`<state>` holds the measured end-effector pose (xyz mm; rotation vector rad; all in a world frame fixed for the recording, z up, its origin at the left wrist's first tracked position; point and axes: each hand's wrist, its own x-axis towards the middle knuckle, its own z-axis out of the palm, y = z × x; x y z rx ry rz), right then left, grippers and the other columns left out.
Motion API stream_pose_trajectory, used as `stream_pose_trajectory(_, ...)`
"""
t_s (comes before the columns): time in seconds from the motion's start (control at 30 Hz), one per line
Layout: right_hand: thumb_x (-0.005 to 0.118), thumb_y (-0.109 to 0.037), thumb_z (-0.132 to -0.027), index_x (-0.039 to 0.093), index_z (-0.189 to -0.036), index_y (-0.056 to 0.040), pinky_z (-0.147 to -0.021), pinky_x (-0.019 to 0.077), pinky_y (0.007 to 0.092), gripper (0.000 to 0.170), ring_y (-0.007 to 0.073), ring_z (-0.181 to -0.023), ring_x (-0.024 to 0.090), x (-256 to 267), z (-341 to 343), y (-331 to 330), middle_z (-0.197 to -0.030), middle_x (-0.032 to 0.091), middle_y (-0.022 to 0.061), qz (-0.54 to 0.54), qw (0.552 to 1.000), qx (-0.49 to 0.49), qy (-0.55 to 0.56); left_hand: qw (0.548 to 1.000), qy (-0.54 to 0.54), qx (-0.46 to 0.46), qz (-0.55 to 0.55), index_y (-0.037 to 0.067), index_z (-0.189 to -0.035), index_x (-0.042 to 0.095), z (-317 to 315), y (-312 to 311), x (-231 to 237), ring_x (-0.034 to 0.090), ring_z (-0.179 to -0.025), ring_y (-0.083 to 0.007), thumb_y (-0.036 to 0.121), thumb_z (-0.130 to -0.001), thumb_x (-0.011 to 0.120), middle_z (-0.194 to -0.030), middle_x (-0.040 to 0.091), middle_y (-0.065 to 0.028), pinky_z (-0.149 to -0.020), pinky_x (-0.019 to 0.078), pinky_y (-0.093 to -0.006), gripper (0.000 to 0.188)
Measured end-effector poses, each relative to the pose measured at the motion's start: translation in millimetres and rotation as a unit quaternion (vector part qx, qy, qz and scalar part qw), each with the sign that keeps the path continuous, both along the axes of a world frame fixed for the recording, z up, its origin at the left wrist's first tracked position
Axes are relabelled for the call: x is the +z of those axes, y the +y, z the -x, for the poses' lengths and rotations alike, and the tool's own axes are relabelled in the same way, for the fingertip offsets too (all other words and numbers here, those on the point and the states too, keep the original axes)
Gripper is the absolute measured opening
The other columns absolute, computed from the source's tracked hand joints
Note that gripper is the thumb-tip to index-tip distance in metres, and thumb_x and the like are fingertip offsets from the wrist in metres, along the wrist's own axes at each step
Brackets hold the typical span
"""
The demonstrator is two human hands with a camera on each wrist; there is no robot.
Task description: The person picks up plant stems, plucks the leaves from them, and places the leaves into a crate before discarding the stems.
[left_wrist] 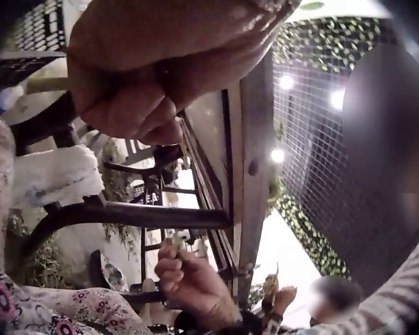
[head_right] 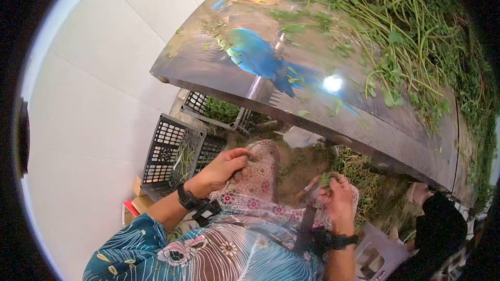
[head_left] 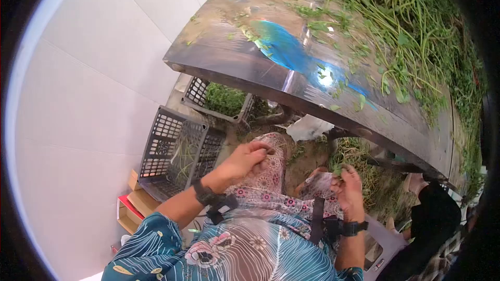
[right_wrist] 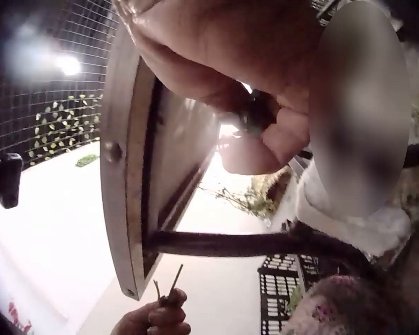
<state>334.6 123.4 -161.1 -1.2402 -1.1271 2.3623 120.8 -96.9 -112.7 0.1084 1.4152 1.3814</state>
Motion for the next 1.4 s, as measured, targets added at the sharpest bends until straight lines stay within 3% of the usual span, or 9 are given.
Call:
stream_pose_trajectory(0.13, 0.049, -0.015, -0.088, 0.048, -0.111, -0.0044, -0.060, 0.0500, 0.0308, 0.026, 0.0185, -0.073, 0.059, -39.7, 40.0, -17.8, -0.094, 0.059, 0.0098, 0.016, 0.994, 0.108, -0.031, 0.997, -0.016, 0.072, 0.037, 0.003, -0.108, 0.051, 9.7, -31.2, -17.2, 0.045, -0.052, -0.0055, 0.015, -0.087, 0.047, -0.072, 0.055, -0.0014, -0.044, 0.0350, -0.0197, 0.024)
stream_pose_trajectory(0.3, 0.048, -0.021, -0.091, 0.043, -0.119, -0.0021, -0.081, 0.0471, 0.0333, 0.035, 0.0232, -0.101, 0.055, 31.2, 134.2, -60.1, -0.117, 0.049, 0.0152, 0.063, 0.965, 0.151, 0.204, 0.991, -0.025, 0.110, 0.066, 0.004, -0.103, 0.052, 17.7, -62.0, -30.2, 0.045, -0.050, -0.0054, 0.013, -0.086, 0.049, -0.069, 0.056, -0.0017, -0.041, 0.0339, -0.0192, 0.019)
stream_pose_trajectory(0.4, 0.047, -0.021, -0.091, 0.043, -0.119, -0.0019, -0.079, 0.0481, 0.0323, 0.034, 0.0226, -0.097, 0.057, 31.0, 125.9, -45.0, -0.113, 0.053, 0.0153, -0.131, 0.960, 0.227, 0.102, 0.984, -0.013, 0.162, 0.070, 0.005, -0.100, 0.052, 29.2, -83.2, -35.9, 0.045, -0.050, -0.0052, 0.013, -0.085, 0.051, -0.067, 0.056, -0.0017, -0.040, 0.0342, -0.0189, 0.017)
stream_pose_trajectory(0.63, 0.051, -0.023, -0.089, 0.047, -0.116, 0.0004, -0.076, 0.0479, 0.0295, 0.036, 0.0198, -0.088, 0.059, 47.0, 49.9, -16.4, -0.102, 0.059, 0.0121, -0.105, 0.945, 0.304, 0.063, 0.952, 0.135, 0.219, 0.163, -0.001, -0.100, 0.052, 73.5, -158.1, -73.1, 0.051, -0.059, -0.0122, 0.009, -0.084, 0.046, -0.074, 0.056, -0.0064, -0.050, 0.0417, -0.0244, 0.020)
stream_pose_trajectory(0.7, 0.049, -0.019, -0.087, 0.050, -0.111, 0.0021, -0.075, 0.0473, 0.0282, 0.032, 0.0168, -0.089, 0.059, 80.6, 38.9, -7.6, -0.097, 0.060, 0.0095, -0.161, 0.932, 0.321, 0.055, 0.764, 0.563, 0.071, 0.308, -0.003, -0.098, 0.054, 103.0, -215.8, -130.0, 0.058, -0.076, -0.0188, 0.007, -0.081, 0.047, -0.084, 0.060, -0.0110, -0.067, 0.0466, -0.0288, 0.022)
stream_pose_trajectory(0.73, 0.050, -0.019, -0.087, 0.051, -0.110, 0.0019, -0.075, 0.0470, 0.0278, 0.031, 0.0165, -0.088, 0.059, 101.8, 33.1, -1.3, -0.096, 0.060, 0.0090, -0.174, 0.928, 0.323, 0.064, 0.740, 0.591, 0.070, 0.315, -0.002, -0.099, 0.055, 106.2, -217.5, -124.4, 0.058, -0.079, -0.0218, 0.006, -0.078, 0.048, -0.086, 0.060, -0.0127, -0.072, 0.0458, -0.0304, 0.024)
stream_pose_trajectory(0.77, 0.050, -0.019, -0.087, 0.052, -0.109, 0.0017, -0.075, 0.0467, 0.0274, 0.030, 0.0162, -0.086, 0.059, 121.1, 27.7, 4.2, -0.095, 0.060, 0.0085, -0.188, 0.924, 0.325, 0.074, 0.714, 0.618, 0.071, 0.321, -0.001, -0.099, 0.056, 109.6, -207.4, -104.3, 0.058, -0.082, -0.0248, 0.005, -0.075, 0.049, -0.088, 0.061, -0.0143, -0.077, 0.0449, -0.0320, 0.026)
stream_pose_trajectory(0.97, 0.051, -0.012, -0.077, 0.058, -0.099, -0.0004, -0.073, 0.0452, 0.0276, 0.026, 0.0140, -0.079, 0.057, 213.1, 18.6, 53.0, -0.084, 0.062, 0.0076, -0.508, 0.851, 0.131, -0.031, 0.903, 0.428, 0.032, 0.028, -0.003, -0.092, 0.057, 52.8, -60.0, 47.0, 0.060, -0.075, -0.0130, 0.001, -0.080, 0.048, -0.079, 0.063, -0.0085, -0.070, 0.0462, -0.0248, 0.016)
stream_pose_trajectory(1.4, 0.053, -0.018, -0.077, 0.052, -0.107, -0.0004, -0.074, 0.0460, 0.0401, 0.035, 0.0357, -0.085, 0.058, 215.2, 115.7, 120.6, -0.096, 0.059, 0.0215, -0.796, 0.554, 0.228, -0.089, 0.774, 0.524, -0.154, -0.320, 0.000, -0.092, 0.058, -15.1, 140.8, 137.4, 0.058, -0.068, -0.0139, 0.001, -0.081, 0.050, -0.078, 0.062, -0.0079, -0.062, 0.0466, -0.0257, 0.013)
